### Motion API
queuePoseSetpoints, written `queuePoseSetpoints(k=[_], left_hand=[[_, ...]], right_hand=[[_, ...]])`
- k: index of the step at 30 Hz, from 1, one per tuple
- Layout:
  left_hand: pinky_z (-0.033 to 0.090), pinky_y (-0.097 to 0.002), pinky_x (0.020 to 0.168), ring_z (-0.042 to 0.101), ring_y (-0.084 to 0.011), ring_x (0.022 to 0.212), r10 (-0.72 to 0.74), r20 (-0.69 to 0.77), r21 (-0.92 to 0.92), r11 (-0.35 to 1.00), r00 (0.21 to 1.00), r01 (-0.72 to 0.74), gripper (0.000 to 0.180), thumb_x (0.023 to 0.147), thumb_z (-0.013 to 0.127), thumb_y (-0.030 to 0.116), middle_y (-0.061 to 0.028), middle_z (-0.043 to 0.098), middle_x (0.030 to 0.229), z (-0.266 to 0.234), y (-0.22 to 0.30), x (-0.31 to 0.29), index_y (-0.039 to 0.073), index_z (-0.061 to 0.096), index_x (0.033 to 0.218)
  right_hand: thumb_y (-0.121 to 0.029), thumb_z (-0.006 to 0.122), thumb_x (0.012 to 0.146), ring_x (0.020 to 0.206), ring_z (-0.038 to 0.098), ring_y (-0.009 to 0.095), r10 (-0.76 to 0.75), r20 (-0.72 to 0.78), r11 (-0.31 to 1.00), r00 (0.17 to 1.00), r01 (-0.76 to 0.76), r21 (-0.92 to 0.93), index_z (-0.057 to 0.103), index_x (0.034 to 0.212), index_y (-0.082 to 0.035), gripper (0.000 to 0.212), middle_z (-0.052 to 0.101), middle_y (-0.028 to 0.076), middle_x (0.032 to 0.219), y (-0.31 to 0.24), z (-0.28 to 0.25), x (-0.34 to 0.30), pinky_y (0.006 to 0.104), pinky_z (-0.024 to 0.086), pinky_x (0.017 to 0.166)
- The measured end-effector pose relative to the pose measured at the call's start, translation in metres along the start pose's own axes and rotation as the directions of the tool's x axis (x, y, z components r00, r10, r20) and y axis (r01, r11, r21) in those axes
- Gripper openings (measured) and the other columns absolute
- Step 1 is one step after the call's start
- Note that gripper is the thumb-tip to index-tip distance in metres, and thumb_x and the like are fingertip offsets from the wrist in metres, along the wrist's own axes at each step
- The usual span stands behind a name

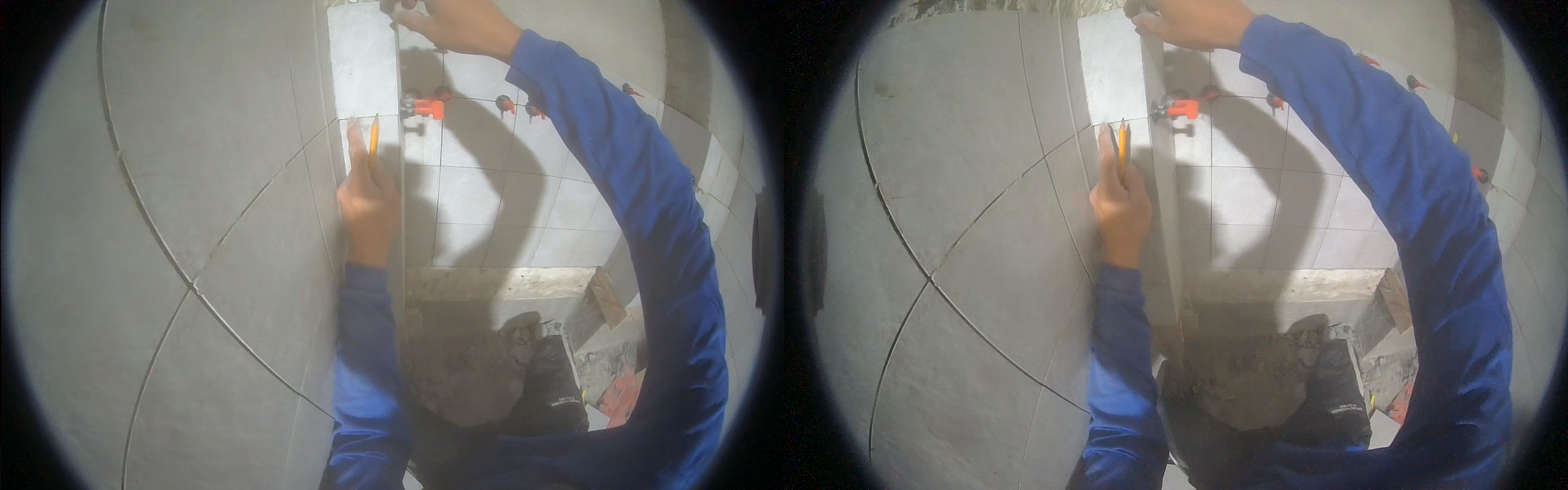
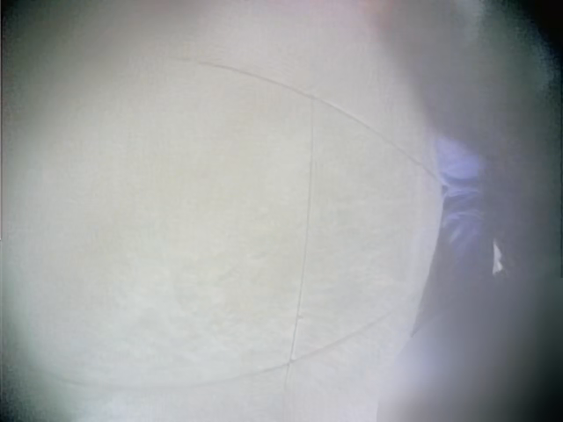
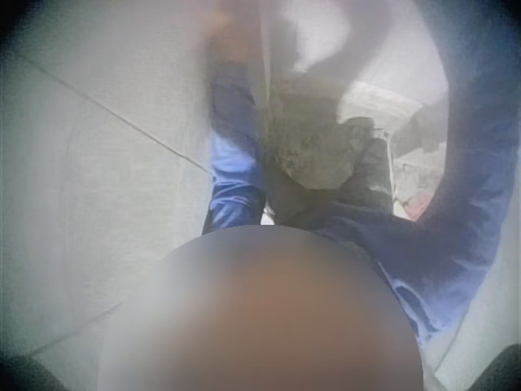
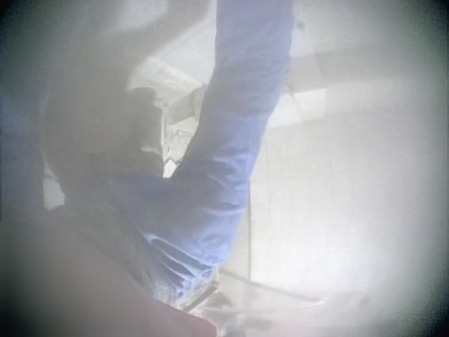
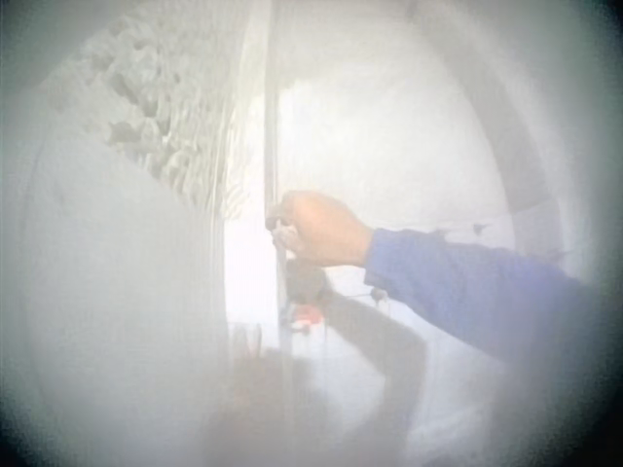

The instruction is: The person installs a large ceramic tile on a wall, using red tile leveling clips to secure it. They then use a pencil to mark a line on the tile for alignment.

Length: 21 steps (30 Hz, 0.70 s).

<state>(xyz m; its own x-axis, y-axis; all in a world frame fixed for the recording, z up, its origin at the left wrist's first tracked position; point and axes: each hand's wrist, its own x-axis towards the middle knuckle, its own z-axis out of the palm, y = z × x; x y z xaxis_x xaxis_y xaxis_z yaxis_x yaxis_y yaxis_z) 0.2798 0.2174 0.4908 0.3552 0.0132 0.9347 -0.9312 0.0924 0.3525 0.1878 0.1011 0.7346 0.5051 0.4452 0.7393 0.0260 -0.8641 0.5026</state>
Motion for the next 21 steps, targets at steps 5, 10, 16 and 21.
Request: queuePoseSetpoints(k=[5, 10, 16, 21], left_hand=[[0.047, -0.0331, 0.054, 0.059, -0.0216, 0.052, -0.091, 0.044, 0.022, 0.996, 0.995, 0.09, 0.06, 0.094, 0.05, 0.003, -0.0132, 0.058, 0.065, -0.003, 0.005, 0.0, 0.007, 0.034, 0.151], [0.044, -0.0399, 0.053, 0.057, -0.0281, 0.054, -0.065, 0.028, 0.006, 0.998, 0.997, 0.065, 0.061, 0.093, 0.05, 0.001, -0.0155, 0.055, 0.064, -0.001, 0.003, 0.0, 0.005, 0.032, 0.152], [0.045, -0.0392, 0.052, 0.055, -0.0274, 0.052, -0.052, 0.041, 0.071, 0.996, 0.998, 0.049, 0.063, 0.093, 0.05, 0.0, -0.015, 0.054, 0.063, 0.001, -0.003, -0.002, 0.005, 0.031, 0.152], [0.046, -0.0369, 0.053, 0.055, -0.0247, 0.05, -0.002, 0.018, 0.028, 1.0, 1.0, 0.001, 0.064, 0.093, 0.05, -0.001, -0.0143, 0.054, 0.062, 0.001, -0.003, -0.001, 0.008, 0.03, 0.153]], right_hand=[[-0.021, 0.061, 0.091, 0.098, 0.065, 0.036, -0.04, -0.163, 0.998, 0.986, 0.046, 0.033, 0.07, 0.105, 0.001, 0.027, 0.067, 0.023, 0.108, -0.005, 0.003, 0.014, 0.0445, 0.051, 0.087], [-0.021, 0.061, 0.089, 0.088, 0.068, 0.037, 0.026, 0.05, 1.0, 0.998, -0.026, -0.013, 0.071, 0.098, 0.003, 0.027, 0.069, 0.023, 0.095, -0.012, -0.005, 0.037, 0.045, 0.053, 0.082], [-0.022, 0.061, 0.084, 0.076, 0.068, 0.038, 0.021, 0.201, 0.998, 0.979, -0.008, -0.069, 0.072, 0.087, 0.001, 0.026, 0.069, 0.023, 0.079, -0.011, -0.004, 0.05, 0.0479, 0.054, 0.072], [-0.025, 0.061, 0.083, 0.075, 0.068, 0.038, 0.041, 0.202, 0.994, 0.979, -0.02, -0.105, 0.073, 0.086, -0.003, 0.025, 0.069, 0.021, 0.079, -0.008, -0.002, 0.054, 0.048, 0.053, 0.071]])
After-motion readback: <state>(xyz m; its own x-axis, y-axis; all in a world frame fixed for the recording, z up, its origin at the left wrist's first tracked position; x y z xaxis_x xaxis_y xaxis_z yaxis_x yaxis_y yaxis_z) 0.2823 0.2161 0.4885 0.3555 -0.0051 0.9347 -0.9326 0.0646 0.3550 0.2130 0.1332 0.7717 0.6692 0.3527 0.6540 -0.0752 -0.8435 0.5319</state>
